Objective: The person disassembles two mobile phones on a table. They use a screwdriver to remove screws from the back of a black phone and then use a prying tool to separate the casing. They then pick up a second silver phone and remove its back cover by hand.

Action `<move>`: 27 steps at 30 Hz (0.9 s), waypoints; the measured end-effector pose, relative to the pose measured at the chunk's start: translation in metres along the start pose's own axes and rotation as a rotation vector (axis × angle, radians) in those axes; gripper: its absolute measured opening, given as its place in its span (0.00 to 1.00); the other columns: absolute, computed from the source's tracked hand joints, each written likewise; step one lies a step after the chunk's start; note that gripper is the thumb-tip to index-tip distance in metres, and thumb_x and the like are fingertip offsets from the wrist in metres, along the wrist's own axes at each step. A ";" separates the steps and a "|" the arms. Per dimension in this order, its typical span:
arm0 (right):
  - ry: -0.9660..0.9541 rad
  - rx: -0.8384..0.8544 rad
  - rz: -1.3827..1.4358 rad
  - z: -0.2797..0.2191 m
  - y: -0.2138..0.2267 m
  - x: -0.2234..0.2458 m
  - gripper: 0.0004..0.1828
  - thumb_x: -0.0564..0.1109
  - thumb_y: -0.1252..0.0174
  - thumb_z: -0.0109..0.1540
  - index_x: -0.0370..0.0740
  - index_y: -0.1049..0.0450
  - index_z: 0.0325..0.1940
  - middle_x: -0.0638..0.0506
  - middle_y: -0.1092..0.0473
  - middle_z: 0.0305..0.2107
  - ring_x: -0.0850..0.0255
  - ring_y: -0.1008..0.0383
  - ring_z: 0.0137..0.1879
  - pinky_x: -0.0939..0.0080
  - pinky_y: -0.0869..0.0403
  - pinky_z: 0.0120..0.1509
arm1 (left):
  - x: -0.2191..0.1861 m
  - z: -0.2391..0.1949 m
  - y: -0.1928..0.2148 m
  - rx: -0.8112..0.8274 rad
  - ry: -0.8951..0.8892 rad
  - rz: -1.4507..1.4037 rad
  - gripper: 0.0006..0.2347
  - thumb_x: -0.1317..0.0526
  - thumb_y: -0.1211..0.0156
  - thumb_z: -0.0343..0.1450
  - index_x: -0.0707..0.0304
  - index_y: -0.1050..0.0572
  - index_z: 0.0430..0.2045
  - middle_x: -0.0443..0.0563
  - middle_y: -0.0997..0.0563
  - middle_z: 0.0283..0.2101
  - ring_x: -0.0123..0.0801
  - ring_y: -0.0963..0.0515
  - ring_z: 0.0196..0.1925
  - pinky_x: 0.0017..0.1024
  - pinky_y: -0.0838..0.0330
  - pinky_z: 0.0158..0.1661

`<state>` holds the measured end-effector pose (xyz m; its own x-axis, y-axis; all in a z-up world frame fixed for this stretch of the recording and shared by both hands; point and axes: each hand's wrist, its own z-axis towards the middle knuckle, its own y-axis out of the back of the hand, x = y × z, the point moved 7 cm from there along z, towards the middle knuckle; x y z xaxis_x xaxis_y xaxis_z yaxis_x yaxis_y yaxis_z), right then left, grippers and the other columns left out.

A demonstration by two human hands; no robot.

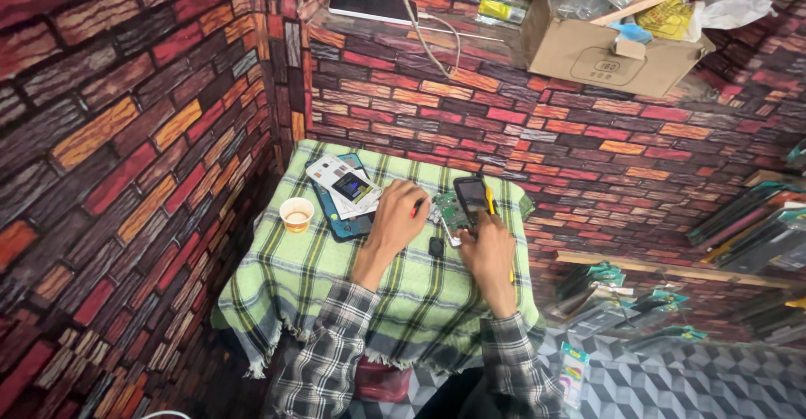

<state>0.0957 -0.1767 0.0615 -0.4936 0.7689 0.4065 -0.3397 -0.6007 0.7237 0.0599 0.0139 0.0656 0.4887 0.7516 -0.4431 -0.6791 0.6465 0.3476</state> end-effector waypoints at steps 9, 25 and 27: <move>0.022 0.036 -0.038 -0.005 -0.011 0.009 0.25 0.55 0.28 0.55 0.34 0.21 0.46 0.36 0.27 0.38 0.40 0.26 0.46 0.43 0.28 0.49 | -0.007 -0.004 -0.005 0.069 -0.053 0.035 0.03 0.65 0.37 0.67 0.66 0.20 0.27 0.52 0.19 0.36 0.46 0.24 0.44 0.42 0.33 0.46; 0.040 0.049 0.230 -0.019 -0.009 -0.010 0.26 0.50 0.27 0.51 0.34 0.21 0.49 0.42 0.27 0.41 0.49 0.25 0.44 0.52 0.26 0.47 | -0.099 -0.010 0.053 -0.206 -0.089 -0.208 0.02 0.66 0.37 0.71 0.65 0.20 0.31 0.52 0.18 0.37 0.44 0.22 0.43 0.40 0.32 0.45; 0.022 0.017 0.291 -0.019 -0.009 -0.011 0.25 0.50 0.28 0.52 0.35 0.21 0.48 0.42 0.26 0.41 0.49 0.25 0.45 0.53 0.26 0.49 | -0.167 -0.022 0.091 -0.159 -0.174 -0.564 0.08 0.61 0.43 0.77 0.65 0.24 0.31 0.52 0.19 0.37 0.42 0.19 0.44 0.39 0.29 0.50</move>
<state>0.0893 -0.1841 0.0396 -0.5856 0.5596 0.5865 -0.1680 -0.7916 0.5875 -0.0953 -0.0553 0.1528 0.8698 0.3184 -0.3770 -0.3567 0.9336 -0.0347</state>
